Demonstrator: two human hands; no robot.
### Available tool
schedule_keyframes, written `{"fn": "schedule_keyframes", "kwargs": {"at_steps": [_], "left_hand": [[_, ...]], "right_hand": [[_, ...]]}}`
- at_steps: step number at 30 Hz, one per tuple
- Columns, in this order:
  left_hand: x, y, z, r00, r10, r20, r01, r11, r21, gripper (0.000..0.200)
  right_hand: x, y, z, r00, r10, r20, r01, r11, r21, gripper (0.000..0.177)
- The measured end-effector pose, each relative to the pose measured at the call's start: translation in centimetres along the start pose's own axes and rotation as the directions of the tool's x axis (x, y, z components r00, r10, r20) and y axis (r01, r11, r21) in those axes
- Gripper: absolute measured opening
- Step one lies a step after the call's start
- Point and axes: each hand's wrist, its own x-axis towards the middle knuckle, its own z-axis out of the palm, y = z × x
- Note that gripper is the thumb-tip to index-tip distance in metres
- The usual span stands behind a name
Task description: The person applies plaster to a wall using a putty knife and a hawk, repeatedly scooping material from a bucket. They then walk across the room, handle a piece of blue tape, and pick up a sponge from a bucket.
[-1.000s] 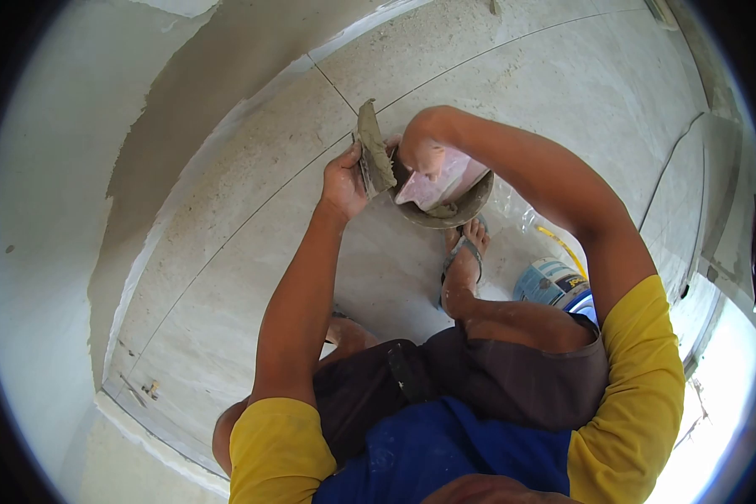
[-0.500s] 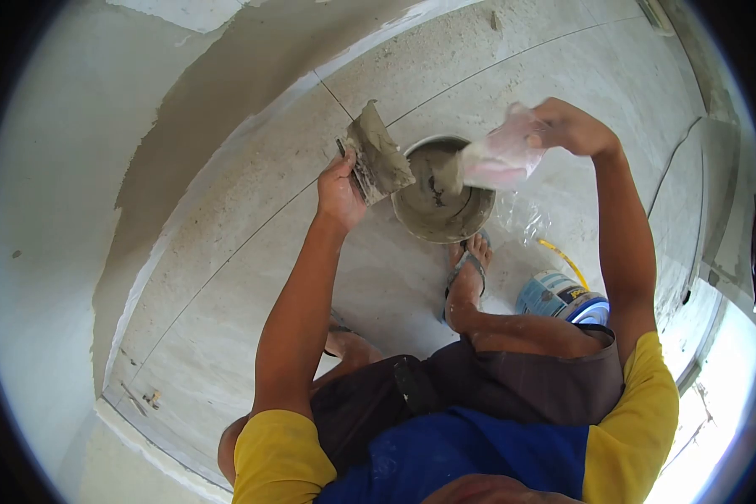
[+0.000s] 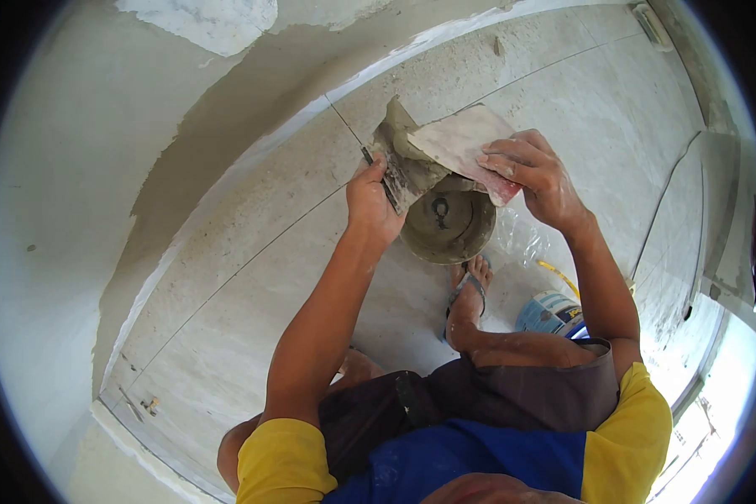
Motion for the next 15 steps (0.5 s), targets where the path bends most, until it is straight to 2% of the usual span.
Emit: {"fn": "schedule_keyframes", "kwargs": {"at_steps": [2, 3, 5, 6, 7, 8, 9, 10, 11, 12, 13, 14, 15], "left_hand": [[0.0, 0.0, 0.0, 1.000, 0.019, 0.001, -0.019, 1.000, -0.009, 0.036], [-0.1, 0.0, 0.1, 0.998, 0.051, -0.027, -0.051, 0.999, -0.006, 0.036], [-0.4, 0.4, 0.2, 0.995, 0.085, -0.053, -0.085, 0.996, -0.001, 0.036], [-0.6, 1.1, 0.5, 0.980, 0.198, -0.029, -0.196, 0.980, 0.040, 0.037], [-0.7, 1.7, 1.1, 0.953, 0.304, 0.003, -0.304, 0.950, 0.077, 0.038], [-1.0, 2.0, 1.7, 0.953, 0.302, 0.014, -0.302, 0.950, 0.077, 0.038], [-1.4, 2.2, 2.5, 0.884, 0.467, 0.030, -0.465, 0.868, 0.177, 0.041], [-1.8, 2.2, 2.9, 0.787, 0.614, 0.063, -0.606, 0.749, 0.269, 0.044], [-2.1, 1.9, 2.7, 0.790, 0.609, 0.073, -0.604, 0.751, 0.267, 0.044], [-2.3, 1.5, 2.2, 0.657, 0.749, 0.081, -0.671, 0.532, 0.517, 0.045], [-2.4, 1.1, 1.6, 0.501, 0.854, 0.142, -0.646, 0.260, 0.718, 0.046], [-2.3, 0.6, 1.2, 0.503, 0.851, 0.150, -0.650, 0.258, 0.715, 0.046], [-2.2, 0.0, 0.9, 0.332, 0.878, 0.345, -0.705, -0.013, 0.709, 0.045]], "right_hand": [[0.1, 0.2, -1.1, 0.998, -0.041, 0.041, 0.047, 0.990, -0.131, 0.042], [0.1, 0.3, -1.7, 0.998, -0.043, 0.040, 0.048, 0.990, -0.134, 0.042], [0.0, 1.0, -2.8, 0.997, -0.050, 0.062, 0.064, 0.968, -0.241, 0.032], [-0.3, 1.8, -2.6, 1.000, 0.012, 0.019, -0.010, 0.992, -0.129, 0.026], [-0.8, 1.8, -2.0, 1.000, 0.014, 0.012, -0.012, 0.991, -0.136, 0.026], [-1.4, 1.6, -1.4, 0.920, 0.379, -0.102, -0.346, 0.906, 0.242, 0.024], [-1.7, 1.3, -1.0, 0.709, 0.702, -0.066, -0.533, 0.595, 0.602, 0.022], [-1.8, 0.9, -0.9, 0.615, 0.788, 0.025, -0.530, 0.390, 0.753, 0.022], [-1.2, 0.3, 0.5, 0.519, 0.853, 0.065, -0.234, 0.068, 0.970, 0.023], [-2.5, 0.6, 1.3, 0.506, 0.831, 0.230, -0.159, -0.172, 0.972, 0.023], [-2.5, 0.3, 2.1, 0.432, 0.795, 0.427, -0.111, -0.422, 0.900, 0.031], [-3.0, -0.7, 2.2, 0.330, 0.777, 0.537, -0.167, -0.511, 0.843, 0.035], [-2.6, -1.8, 2.8, 0.331, 0.780, 0.530, -0.159, -0.508, 0.847, 0.035]]}}
